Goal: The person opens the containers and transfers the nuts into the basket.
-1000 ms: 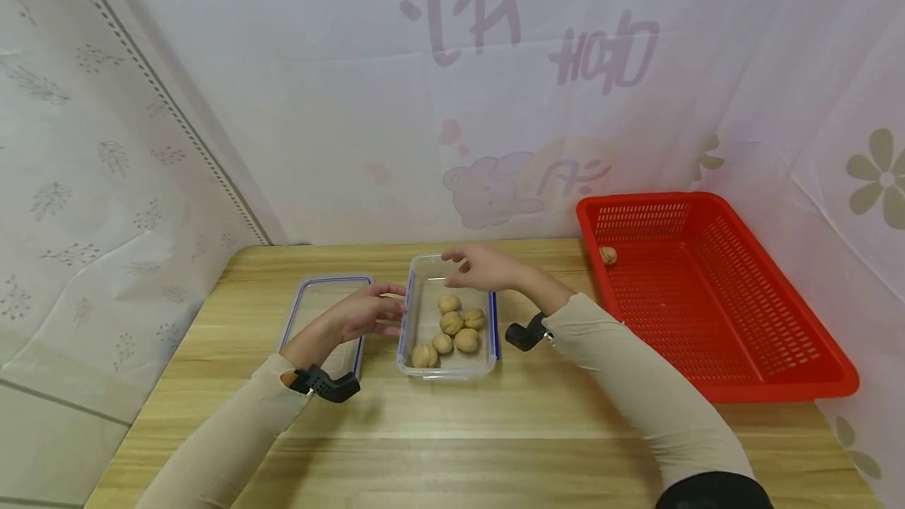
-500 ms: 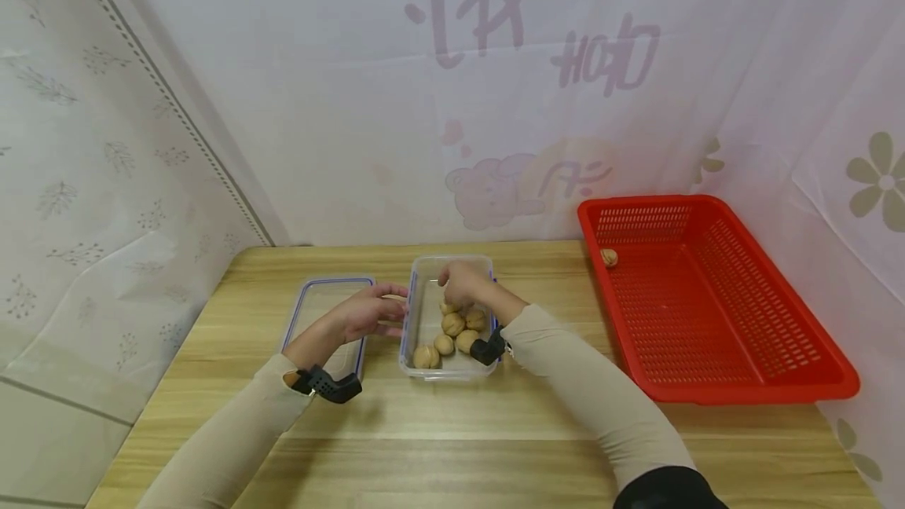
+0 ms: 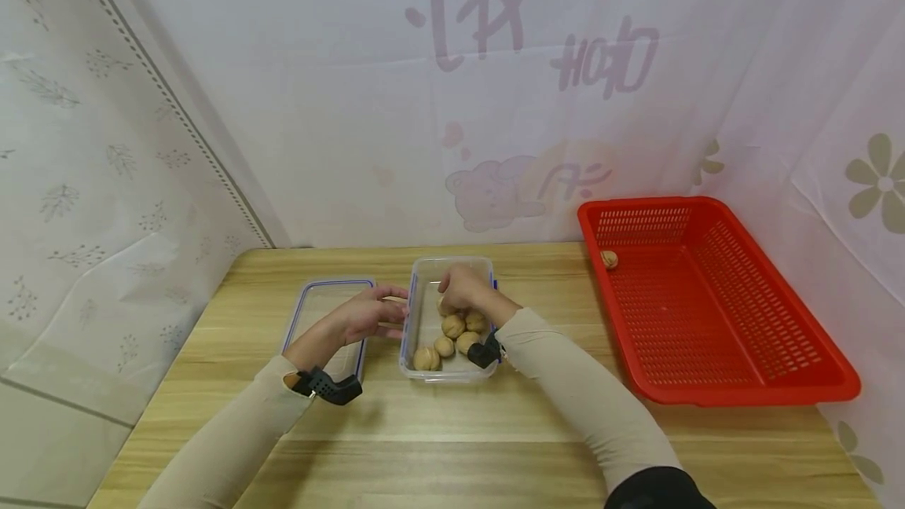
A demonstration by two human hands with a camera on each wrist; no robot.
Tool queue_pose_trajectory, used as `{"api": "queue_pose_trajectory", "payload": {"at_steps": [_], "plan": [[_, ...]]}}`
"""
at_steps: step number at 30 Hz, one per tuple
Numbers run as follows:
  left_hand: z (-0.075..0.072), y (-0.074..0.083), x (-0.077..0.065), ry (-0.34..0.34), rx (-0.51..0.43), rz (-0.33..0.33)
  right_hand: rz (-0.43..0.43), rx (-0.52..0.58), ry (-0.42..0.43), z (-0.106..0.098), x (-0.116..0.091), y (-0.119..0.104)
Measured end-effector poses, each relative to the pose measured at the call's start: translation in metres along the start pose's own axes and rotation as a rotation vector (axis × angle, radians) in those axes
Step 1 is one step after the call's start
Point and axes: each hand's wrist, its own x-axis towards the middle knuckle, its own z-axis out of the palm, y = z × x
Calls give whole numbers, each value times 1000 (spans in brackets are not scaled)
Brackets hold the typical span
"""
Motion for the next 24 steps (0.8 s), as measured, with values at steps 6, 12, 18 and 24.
{"api": "queue_pose_trajectory", "payload": {"at_steps": [6, 12, 18, 24], "plan": [[1, 0, -1, 3, -2, -7, -81, -31, -23, 2, 1, 1], [0, -1, -2, 4, -1, -5, -124, 4, -27, 4, 3, 3], [0, -1, 0, 2, -6, -6, -159, 71, -5, 6, 3, 5], [-1, 0, -1, 4, -2, -10, -261, 162, 75, 8, 9, 6]]}}
